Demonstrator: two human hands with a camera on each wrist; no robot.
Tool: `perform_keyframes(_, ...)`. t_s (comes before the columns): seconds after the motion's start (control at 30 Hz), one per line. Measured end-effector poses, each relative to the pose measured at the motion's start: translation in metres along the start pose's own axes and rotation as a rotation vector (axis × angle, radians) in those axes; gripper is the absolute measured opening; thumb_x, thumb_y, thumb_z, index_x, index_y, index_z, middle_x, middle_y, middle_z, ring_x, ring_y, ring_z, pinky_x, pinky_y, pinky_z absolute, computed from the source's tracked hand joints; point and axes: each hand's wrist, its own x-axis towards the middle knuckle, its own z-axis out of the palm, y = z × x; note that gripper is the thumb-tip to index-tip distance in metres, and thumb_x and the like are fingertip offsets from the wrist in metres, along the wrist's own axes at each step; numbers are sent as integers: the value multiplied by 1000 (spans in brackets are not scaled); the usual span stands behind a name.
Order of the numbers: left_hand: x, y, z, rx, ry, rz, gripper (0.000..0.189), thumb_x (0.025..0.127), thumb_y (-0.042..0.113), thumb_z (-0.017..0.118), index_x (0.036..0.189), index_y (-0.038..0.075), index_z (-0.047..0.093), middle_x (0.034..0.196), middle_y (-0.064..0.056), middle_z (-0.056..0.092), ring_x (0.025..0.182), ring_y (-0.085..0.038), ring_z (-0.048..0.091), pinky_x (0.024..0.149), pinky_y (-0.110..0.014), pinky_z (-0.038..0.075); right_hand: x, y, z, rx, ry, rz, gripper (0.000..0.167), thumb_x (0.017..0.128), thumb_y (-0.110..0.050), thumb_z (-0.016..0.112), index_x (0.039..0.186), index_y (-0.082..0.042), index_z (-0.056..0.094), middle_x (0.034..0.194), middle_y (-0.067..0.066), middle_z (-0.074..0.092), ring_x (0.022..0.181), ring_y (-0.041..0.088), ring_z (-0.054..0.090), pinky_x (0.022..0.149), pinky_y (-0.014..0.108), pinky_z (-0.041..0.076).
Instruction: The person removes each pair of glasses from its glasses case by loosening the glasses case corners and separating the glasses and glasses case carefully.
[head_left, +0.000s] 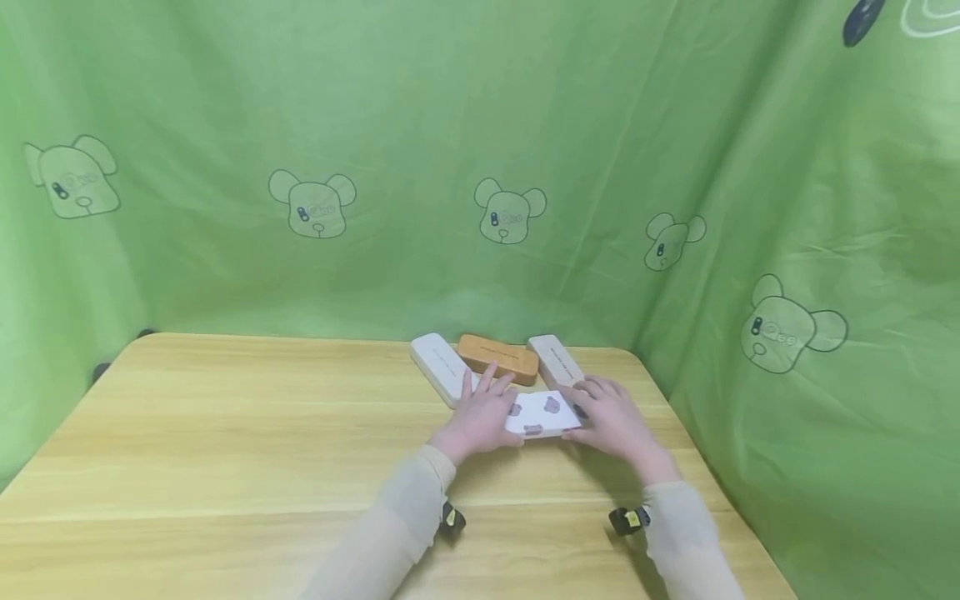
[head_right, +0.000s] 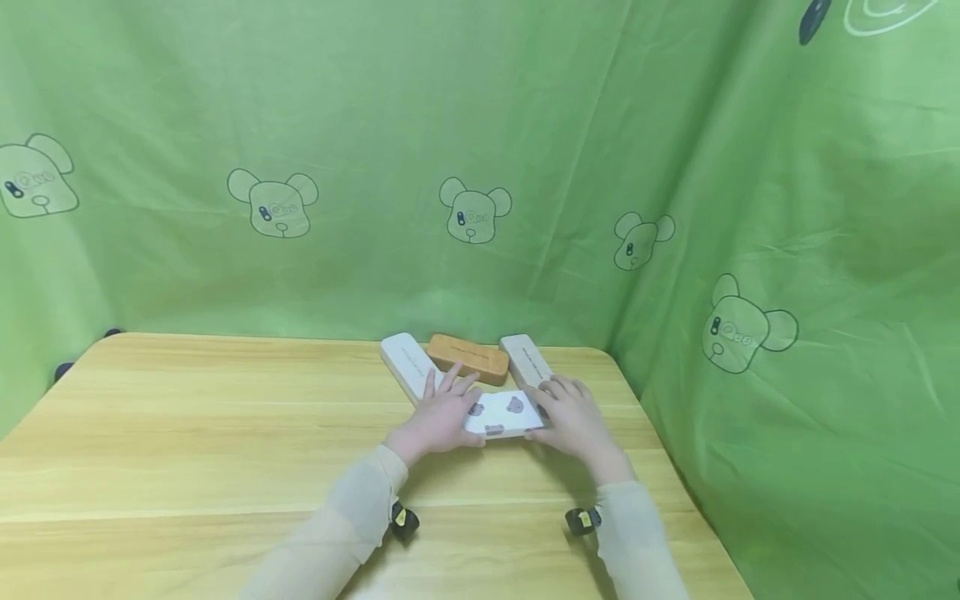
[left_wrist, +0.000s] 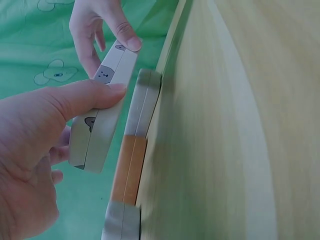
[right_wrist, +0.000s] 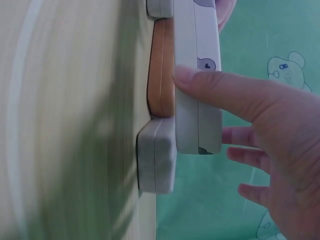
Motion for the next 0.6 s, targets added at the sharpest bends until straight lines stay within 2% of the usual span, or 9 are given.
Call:
perform_keyframes(0.23, 0, 12, 6, -30, 5, 16, 77, 77, 49, 76, 140, 13, 50, 161, -4, 29, 154, -31, 5, 119, -65, -2, -16, 6, 0, -20, 4, 21, 81, 71, -46, 81, 138, -11, 53, 134, 19, 59, 132, 45, 44, 112, 67, 27)
perform_keyframes(0.43, 2, 24, 11, -26, -2, 21, 79, 77, 49, 75, 142, 13, 48, 161, -3, 29, 154, -29, 3, 119, -65, 0, -29, 12, -2, 8, -15, 62, 81, 71, -44, 82, 139, -10, 52, 138, 17, 57, 134, 45, 42, 113, 67, 24)
perform_keyframes(0.6, 3, 34, 14, -24, -9, 31, 79, 77, 49, 75, 142, 14, 48, 161, -3, 30, 154, -29, 4, 119, -65, -1, -41, 15, -3, 4, 39, 52, 80, 68, -42, 84, 136, -8, 55, 133, 19, 59, 129, 46, 46, 108, 70, 28)
